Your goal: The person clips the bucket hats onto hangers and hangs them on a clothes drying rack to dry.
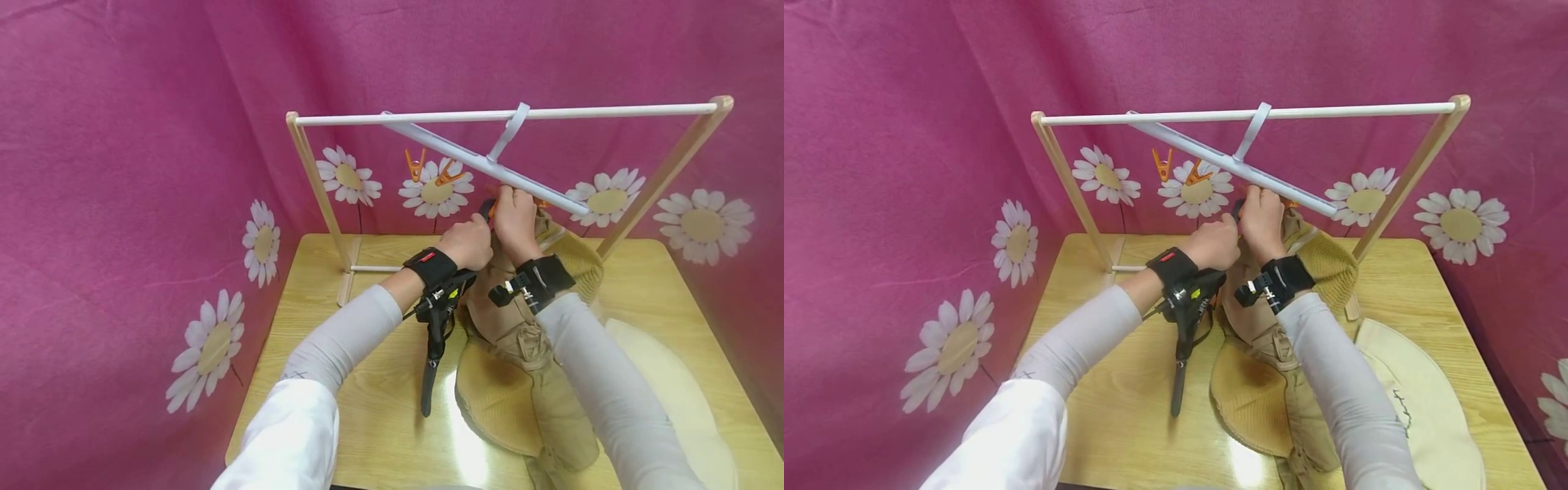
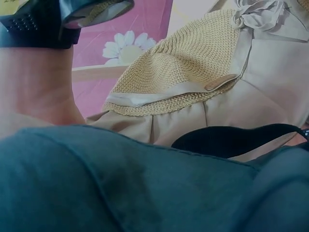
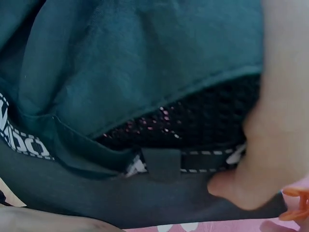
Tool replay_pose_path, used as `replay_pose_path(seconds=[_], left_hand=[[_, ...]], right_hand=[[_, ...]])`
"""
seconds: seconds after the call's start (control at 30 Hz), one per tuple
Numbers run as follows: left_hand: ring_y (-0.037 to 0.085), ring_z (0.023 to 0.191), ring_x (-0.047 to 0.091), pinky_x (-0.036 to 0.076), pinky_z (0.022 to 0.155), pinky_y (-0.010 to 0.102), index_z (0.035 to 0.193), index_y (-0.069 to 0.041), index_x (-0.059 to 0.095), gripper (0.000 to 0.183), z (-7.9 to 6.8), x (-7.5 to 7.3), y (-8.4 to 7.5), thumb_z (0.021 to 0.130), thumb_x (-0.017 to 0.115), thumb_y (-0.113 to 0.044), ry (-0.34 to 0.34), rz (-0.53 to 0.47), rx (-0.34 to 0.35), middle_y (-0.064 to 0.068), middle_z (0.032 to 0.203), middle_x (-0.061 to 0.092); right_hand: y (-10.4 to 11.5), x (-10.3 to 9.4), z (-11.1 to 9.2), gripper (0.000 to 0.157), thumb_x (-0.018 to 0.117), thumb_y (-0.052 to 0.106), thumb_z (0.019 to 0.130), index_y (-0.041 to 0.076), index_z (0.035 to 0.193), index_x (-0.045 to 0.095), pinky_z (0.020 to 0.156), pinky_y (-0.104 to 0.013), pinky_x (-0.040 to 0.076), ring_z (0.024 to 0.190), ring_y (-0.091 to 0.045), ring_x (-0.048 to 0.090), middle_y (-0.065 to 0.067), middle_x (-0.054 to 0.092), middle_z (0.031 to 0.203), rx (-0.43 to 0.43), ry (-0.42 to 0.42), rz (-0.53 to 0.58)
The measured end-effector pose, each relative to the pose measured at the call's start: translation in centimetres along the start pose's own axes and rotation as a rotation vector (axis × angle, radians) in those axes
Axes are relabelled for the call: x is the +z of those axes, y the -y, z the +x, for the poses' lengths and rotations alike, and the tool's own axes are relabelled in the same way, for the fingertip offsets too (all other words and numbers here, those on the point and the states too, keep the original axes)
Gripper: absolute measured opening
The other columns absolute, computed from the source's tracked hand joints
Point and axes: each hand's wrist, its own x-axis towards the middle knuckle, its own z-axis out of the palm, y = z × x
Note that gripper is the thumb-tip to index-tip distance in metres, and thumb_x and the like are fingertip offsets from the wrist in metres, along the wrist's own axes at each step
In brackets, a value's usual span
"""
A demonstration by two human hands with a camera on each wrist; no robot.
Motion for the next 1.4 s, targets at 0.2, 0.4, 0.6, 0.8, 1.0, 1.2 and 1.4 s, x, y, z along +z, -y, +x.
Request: replay_pose_path(seconds=[0.2,0.4,0.6,0.8,1.0,1.2,1.4], left_hand=[[0.021,0.095,0.065,0.052,0.077,0.032,0.149,0.001,0.035,0.056,0.3,0.3,-0.4,0.107,0.054,-0.029,-0.012,0.006,0.002,0.007,0.118,0.063],[0.02,0.091,0.063,0.051,0.072,0.029,0.14,0.001,0.042,0.047,0.4,0.6,-0.5,0.106,0.054,-0.028,-0.052,-0.01,0.053,0.007,0.113,0.058],[0.022,0.087,0.064,0.046,0.073,0.03,0.133,0.004,0.049,0.038,0.9,1.0,0.0,0.105,0.056,-0.021,-0.151,-0.14,0.138,0.009,0.103,0.063],[0.022,0.079,0.061,0.043,0.068,0.029,0.119,-0.002,0.058,0.024,1.0,1.1,0.5,0.106,0.058,-0.022,-0.239,-0.366,0.167,0.007,0.091,0.06],[0.021,0.084,0.063,0.046,0.072,0.029,0.121,-0.001,0.058,0.024,1.1,1.4,0.7,0.105,0.059,-0.019,-0.302,-0.427,0.135,0.008,0.096,0.063],[0.021,0.086,0.063,0.047,0.074,0.03,0.126,-0.002,0.057,0.027,1.1,1.7,0.6,0.104,0.062,-0.018,-0.352,-0.434,0.126,0.006,0.094,0.064],[0.019,0.077,0.058,0.043,0.069,0.027,0.128,-0.003,0.056,0.032,1.2,2.0,0.8,0.103,0.066,-0.02,-0.335,-0.478,0.17,0.004,0.082,0.054]], right_hand=[[0.0,0.3,-0.4,0.055,0.029,0.045,0.113,0.012,0.074,0.05,0.057,-0.031,0.035,0.051,-0.015,0.043,0.006,0.043,0.055,0.007,-0.012,0.03],[-0.1,0.4,-0.3,0.055,0.03,0.048,0.112,0.012,0.077,0.051,0.06,-0.028,0.038,0.056,-0.014,0.047,0.008,0.045,0.058,0.008,0.006,0.092],[-0.2,-0.1,0.3,0.051,0.032,0.041,0.113,0.009,0.078,0.05,0.061,-0.028,0.037,0.055,-0.012,0.043,0.008,0.043,0.059,0.026,0.053,0.184],[0.1,-0.4,0.6,0.04,0.038,0.03,0.113,0.006,0.084,0.051,0.067,-0.029,0.039,0.064,-0.014,0.046,0.004,0.047,0.068,0.057,0.101,0.289],[0.2,-0.2,0.2,0.041,0.039,0.034,0.114,0.008,0.083,0.048,0.072,-0.033,0.038,0.067,-0.016,0.044,0.002,0.045,0.073,0.032,0.123,0.32],[0.0,-0.1,-0.2,0.042,0.042,0.04,0.113,0.015,0.08,0.042,0.074,-0.034,0.034,0.069,-0.015,0.04,0.0,0.038,0.077,-0.004,0.133,0.308],[-0.5,-0.4,-0.4,0.036,0.049,0.044,0.11,0.017,0.086,0.048,0.077,-0.032,0.036,0.076,-0.013,0.046,0.002,0.044,0.08,0.013,0.137,0.319]])
